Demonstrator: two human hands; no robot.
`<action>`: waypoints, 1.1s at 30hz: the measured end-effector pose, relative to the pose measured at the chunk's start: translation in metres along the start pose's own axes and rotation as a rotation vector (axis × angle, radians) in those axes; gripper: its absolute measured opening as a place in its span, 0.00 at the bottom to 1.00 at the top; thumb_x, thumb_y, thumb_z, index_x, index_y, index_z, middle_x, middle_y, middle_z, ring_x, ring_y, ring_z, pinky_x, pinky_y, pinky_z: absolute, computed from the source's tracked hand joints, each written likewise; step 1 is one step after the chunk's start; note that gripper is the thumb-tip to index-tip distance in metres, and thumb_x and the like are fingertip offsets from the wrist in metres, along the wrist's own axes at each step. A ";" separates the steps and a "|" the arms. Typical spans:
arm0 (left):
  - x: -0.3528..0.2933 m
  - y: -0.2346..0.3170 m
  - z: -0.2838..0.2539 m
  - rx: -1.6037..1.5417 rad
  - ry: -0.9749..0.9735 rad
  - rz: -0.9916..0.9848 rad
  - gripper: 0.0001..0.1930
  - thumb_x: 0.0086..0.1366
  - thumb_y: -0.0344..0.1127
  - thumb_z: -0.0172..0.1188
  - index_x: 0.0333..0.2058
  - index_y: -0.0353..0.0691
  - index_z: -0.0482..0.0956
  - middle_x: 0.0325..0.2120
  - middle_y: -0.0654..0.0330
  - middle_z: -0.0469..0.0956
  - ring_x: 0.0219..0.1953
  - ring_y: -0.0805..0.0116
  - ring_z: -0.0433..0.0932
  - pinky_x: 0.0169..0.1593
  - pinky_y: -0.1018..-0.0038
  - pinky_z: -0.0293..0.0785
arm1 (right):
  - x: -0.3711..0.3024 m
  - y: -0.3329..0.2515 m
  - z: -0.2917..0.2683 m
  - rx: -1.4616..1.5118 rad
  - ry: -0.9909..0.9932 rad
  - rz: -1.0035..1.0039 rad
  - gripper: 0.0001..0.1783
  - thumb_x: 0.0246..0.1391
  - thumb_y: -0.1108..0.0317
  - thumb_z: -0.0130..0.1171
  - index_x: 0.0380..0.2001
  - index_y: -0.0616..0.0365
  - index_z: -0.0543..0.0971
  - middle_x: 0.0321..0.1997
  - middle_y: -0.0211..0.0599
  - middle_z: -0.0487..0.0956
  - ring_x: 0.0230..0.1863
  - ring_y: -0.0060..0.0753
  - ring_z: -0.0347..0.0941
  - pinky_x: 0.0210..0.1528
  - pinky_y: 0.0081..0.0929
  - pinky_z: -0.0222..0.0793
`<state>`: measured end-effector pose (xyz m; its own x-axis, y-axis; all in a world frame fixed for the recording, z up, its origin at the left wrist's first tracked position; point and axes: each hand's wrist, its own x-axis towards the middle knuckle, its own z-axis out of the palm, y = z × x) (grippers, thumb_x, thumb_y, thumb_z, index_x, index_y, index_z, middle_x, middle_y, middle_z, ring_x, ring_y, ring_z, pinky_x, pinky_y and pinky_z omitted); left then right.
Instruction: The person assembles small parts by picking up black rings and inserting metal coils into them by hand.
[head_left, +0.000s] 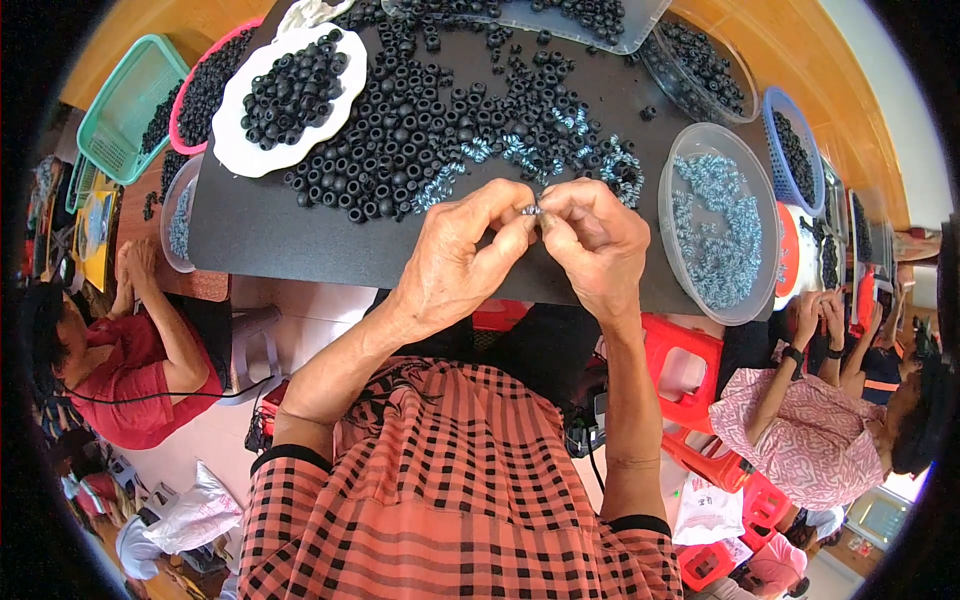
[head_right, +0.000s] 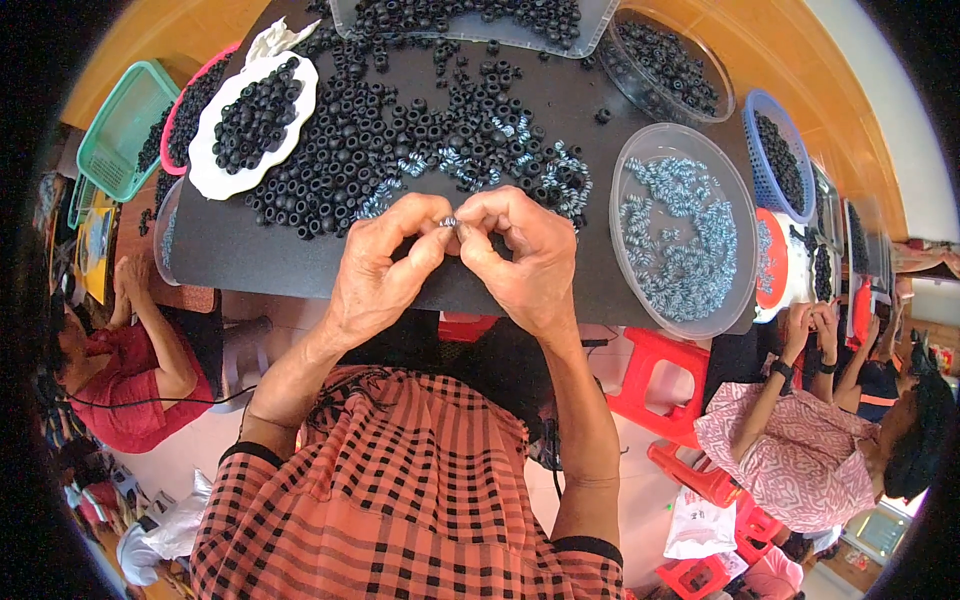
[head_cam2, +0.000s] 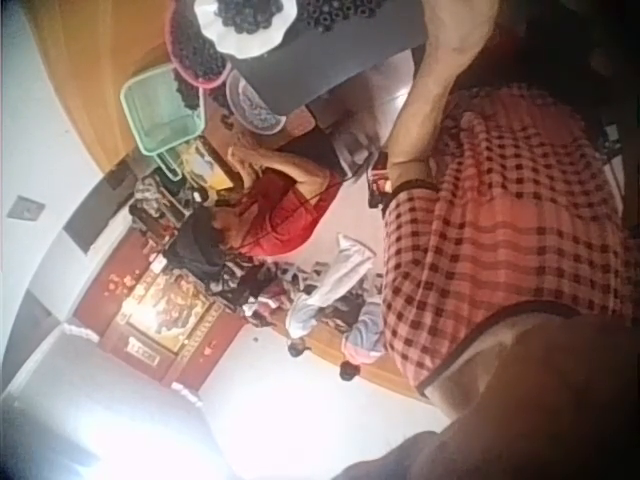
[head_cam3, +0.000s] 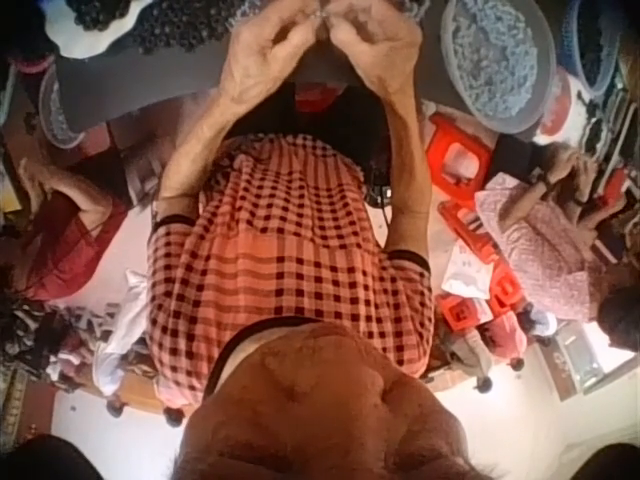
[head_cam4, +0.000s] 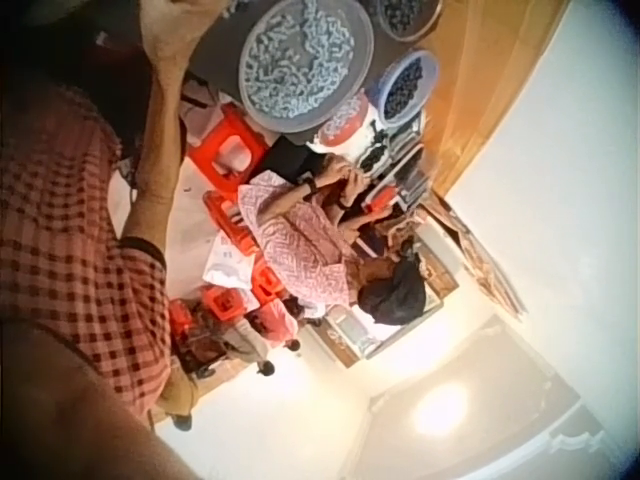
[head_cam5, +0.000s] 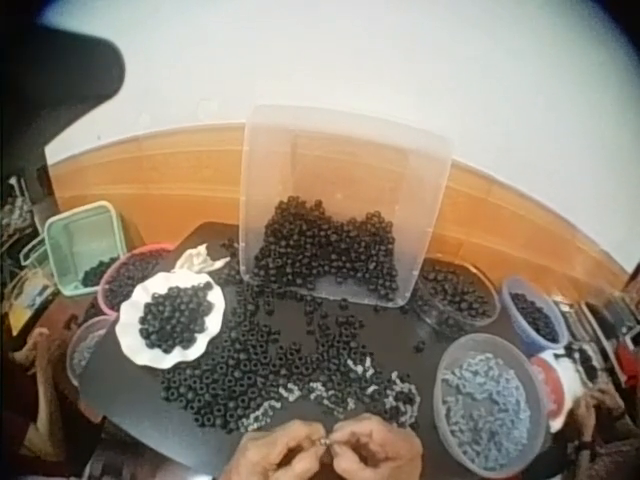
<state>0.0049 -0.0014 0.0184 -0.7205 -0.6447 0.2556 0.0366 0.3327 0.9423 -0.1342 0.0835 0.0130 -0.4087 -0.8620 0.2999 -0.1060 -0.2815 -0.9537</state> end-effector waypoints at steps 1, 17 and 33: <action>0.001 0.002 0.000 -0.027 -0.011 -0.039 0.05 0.64 0.28 0.53 0.37 0.33 0.74 0.21 0.64 0.76 0.26 0.78 0.74 0.30 0.77 0.71 | 0.001 -0.001 0.001 0.027 -0.003 -0.006 0.07 0.51 0.85 0.56 0.33 0.66 0.75 0.30 0.30 0.77 0.31 0.16 0.74 0.35 0.15 0.72; -0.001 0.003 0.003 0.003 0.018 -0.031 0.04 0.65 0.28 0.53 0.36 0.34 0.74 0.21 0.64 0.76 0.26 0.78 0.73 0.30 0.78 0.69 | 0.000 -0.001 0.000 -0.061 0.015 -0.042 0.06 0.51 0.84 0.57 0.32 0.64 0.75 0.28 0.28 0.78 0.29 0.14 0.73 0.32 0.13 0.69; 0.007 0.008 -0.012 -0.302 -0.220 -0.279 0.17 0.71 0.36 0.43 0.32 0.31 0.76 0.20 0.60 0.79 0.28 0.76 0.75 0.39 0.77 0.72 | 0.001 -0.001 0.000 0.051 -0.008 -0.053 0.06 0.51 0.86 0.56 0.32 0.66 0.75 0.30 0.31 0.77 0.31 0.17 0.73 0.33 0.15 0.70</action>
<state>0.0081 -0.0117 0.0302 -0.8601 -0.5087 -0.0381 -0.0033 -0.0692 0.9976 -0.1346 0.0833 0.0137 -0.3961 -0.8487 0.3505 -0.0814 -0.3478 -0.9340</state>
